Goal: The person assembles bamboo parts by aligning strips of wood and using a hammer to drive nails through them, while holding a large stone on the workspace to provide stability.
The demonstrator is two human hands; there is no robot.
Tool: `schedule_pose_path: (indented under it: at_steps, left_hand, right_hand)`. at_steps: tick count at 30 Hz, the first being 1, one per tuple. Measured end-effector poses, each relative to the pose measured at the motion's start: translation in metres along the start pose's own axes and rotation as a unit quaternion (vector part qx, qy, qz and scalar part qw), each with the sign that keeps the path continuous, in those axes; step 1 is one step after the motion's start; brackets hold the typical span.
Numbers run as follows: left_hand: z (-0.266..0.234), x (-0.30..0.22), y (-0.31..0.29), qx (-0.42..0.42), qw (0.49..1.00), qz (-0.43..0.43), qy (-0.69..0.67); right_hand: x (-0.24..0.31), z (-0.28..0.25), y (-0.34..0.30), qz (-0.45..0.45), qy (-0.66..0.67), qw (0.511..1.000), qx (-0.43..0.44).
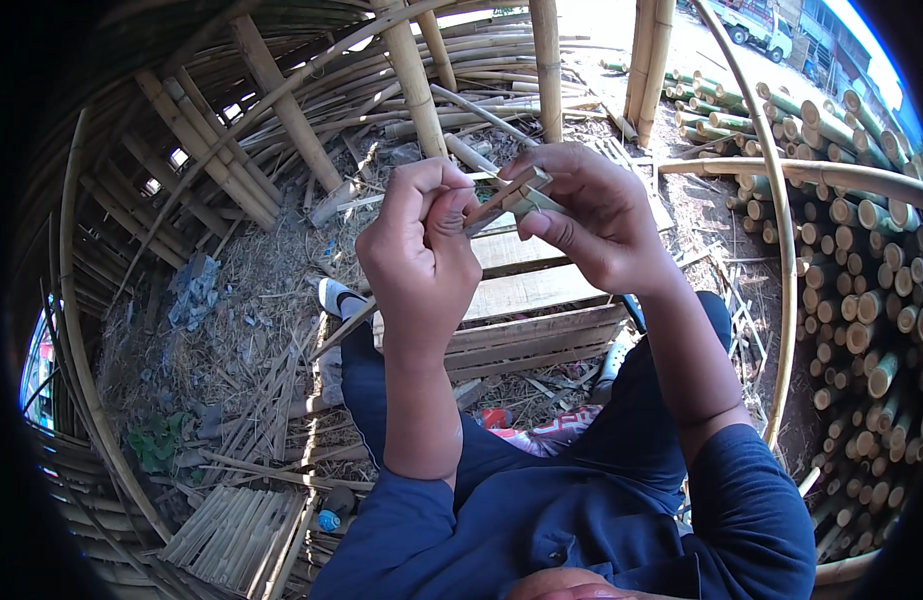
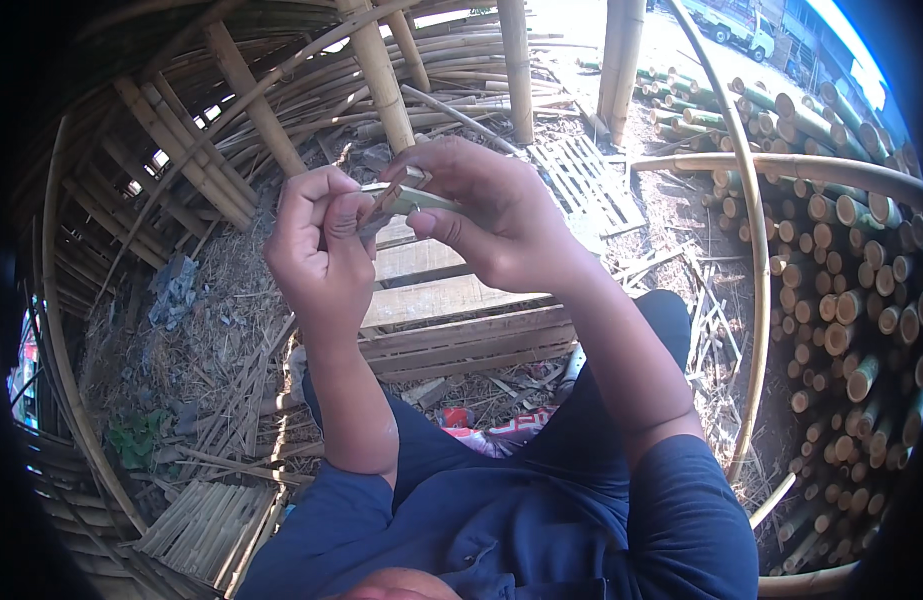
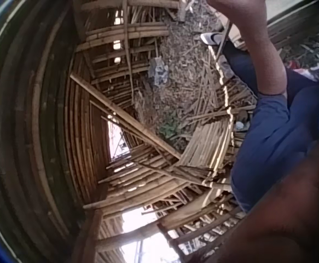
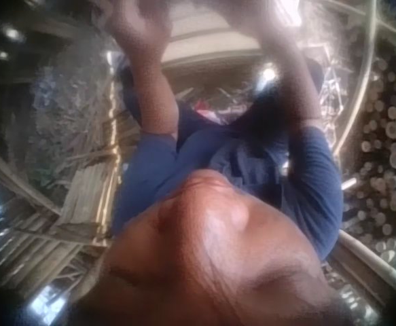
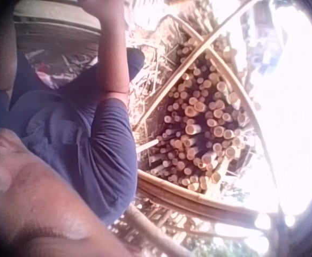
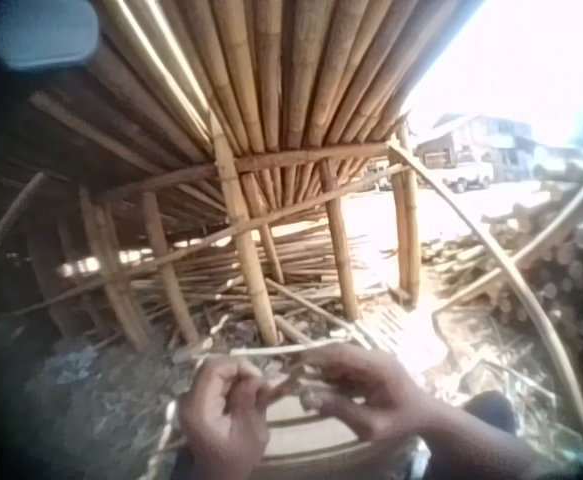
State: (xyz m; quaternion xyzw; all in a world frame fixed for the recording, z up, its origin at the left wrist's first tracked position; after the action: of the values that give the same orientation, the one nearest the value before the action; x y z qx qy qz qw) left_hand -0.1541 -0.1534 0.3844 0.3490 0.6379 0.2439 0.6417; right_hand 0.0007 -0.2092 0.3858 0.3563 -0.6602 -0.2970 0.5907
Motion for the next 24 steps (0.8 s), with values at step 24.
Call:
schedule_pose_path:
  at_steps: [24]
  left_hand:
    - [-0.017, -0.008, -0.009, -0.029, 0.995, 0.076, -0.065]
  right_hand:
    - [0.048, -0.002, 0.004, -0.153, -0.263, 0.950, 0.071]
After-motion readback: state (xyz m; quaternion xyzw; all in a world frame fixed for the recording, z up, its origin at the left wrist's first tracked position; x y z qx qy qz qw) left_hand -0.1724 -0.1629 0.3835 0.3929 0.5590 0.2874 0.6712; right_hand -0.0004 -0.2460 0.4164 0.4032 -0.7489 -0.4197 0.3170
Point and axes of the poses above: each hand's wrist, its own y-axis towards the middle knuckle, its own z-axis out of the palm, x = y × z, the point moved 8 cm from there along y, towards the middle knuckle, and after that the axes turned 6 degrees about -z, right-handed, at the moved point
